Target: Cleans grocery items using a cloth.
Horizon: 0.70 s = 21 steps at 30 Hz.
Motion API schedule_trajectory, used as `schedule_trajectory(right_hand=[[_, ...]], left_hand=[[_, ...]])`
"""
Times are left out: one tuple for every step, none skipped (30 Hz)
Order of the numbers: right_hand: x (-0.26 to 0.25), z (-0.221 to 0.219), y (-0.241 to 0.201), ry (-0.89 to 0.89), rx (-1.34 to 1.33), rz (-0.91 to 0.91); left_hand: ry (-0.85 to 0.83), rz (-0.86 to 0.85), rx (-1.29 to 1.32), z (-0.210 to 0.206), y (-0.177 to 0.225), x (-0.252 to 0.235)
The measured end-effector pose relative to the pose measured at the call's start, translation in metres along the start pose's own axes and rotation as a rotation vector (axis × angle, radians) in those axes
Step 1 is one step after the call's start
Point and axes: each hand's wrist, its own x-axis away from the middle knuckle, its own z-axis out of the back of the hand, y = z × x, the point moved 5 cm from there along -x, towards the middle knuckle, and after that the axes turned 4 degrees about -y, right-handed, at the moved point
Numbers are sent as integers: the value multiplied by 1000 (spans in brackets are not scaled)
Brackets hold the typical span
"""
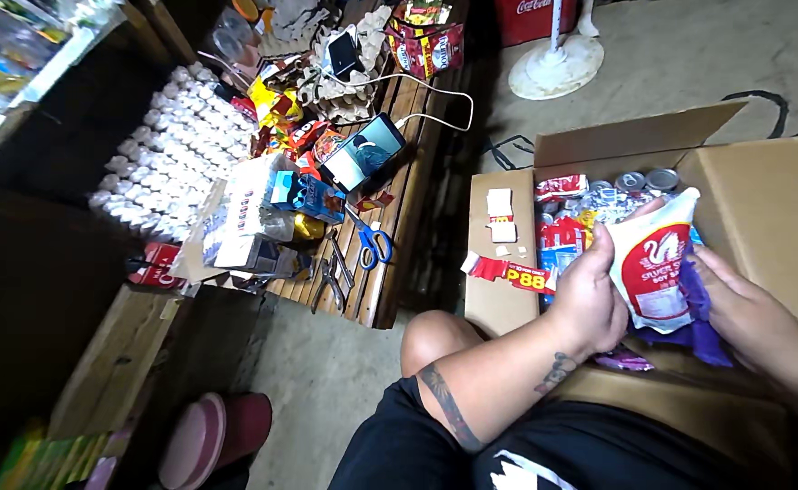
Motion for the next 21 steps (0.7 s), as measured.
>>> schedule_trajectory(right_hand=[[0, 0, -1, 5, 3, -5], [0, 0, -1, 7, 9, -12], [0, 0, 0, 12, 14, -17], [0, 1, 2, 16, 14, -24], [0, 1, 3, 18, 16, -29], [0, 2, 4, 17, 17, -30], [0, 2, 4, 18, 17, -33], [0, 1, 4, 18, 18, -34], [1, 1, 3, 16, 21, -35], [1, 1, 3, 17, 26, -39], [1, 1, 3, 19, 27, -39], [1, 1, 3, 18, 25, -36], [1, 1, 3, 18, 22, -35], [2, 0, 2, 20, 21, -40], [3, 0, 1, 19, 16, -45], [4, -1, -1, 17, 4, -44], [5, -2, -4, 10, -10, -32], [6, -3, -7, 1, -35, -19], [6, -4, -9, -13, -63, -9], [5, -4, -9, -25, -98, -2], [3, -3, -8, -38, -137, 4]], left_hand=[[-11, 1, -10, 0, -1, 0], [-12, 3, -15, 0, -2, 0], [-10, 6, -19, -1, -2, 0], [-8, 9, -24, -1, -2, -1], [-11, 11, -30, -1, -2, -1], [-12, 13, -35, -1, -2, -1], [-10, 13, -40, -2, -3, -1], [-7, 12, -43, -2, -2, -1], [-9, 11, -42, -2, -3, -1], [-15, 9, -36, -1, -3, -1], [-19, 7, -30, -1, -3, -1], [-20, 8, -31, -2, -3, -1], [-17, 11, -35, -2, -2, 0], [-14, 14, -35, -2, -2, 0], [-11, 16, -34, -2, -2, 0], [-7, 15, -29, -1, -1, -1], [5, 15, -20, -1, 0, -1], [9, 16, -11, 0, 1, -2], [8, 11, 1, 2, 2, -2], [3, 6, 14, 3, 2, -3], [-1, 0, 28, 4, 3, -3]])
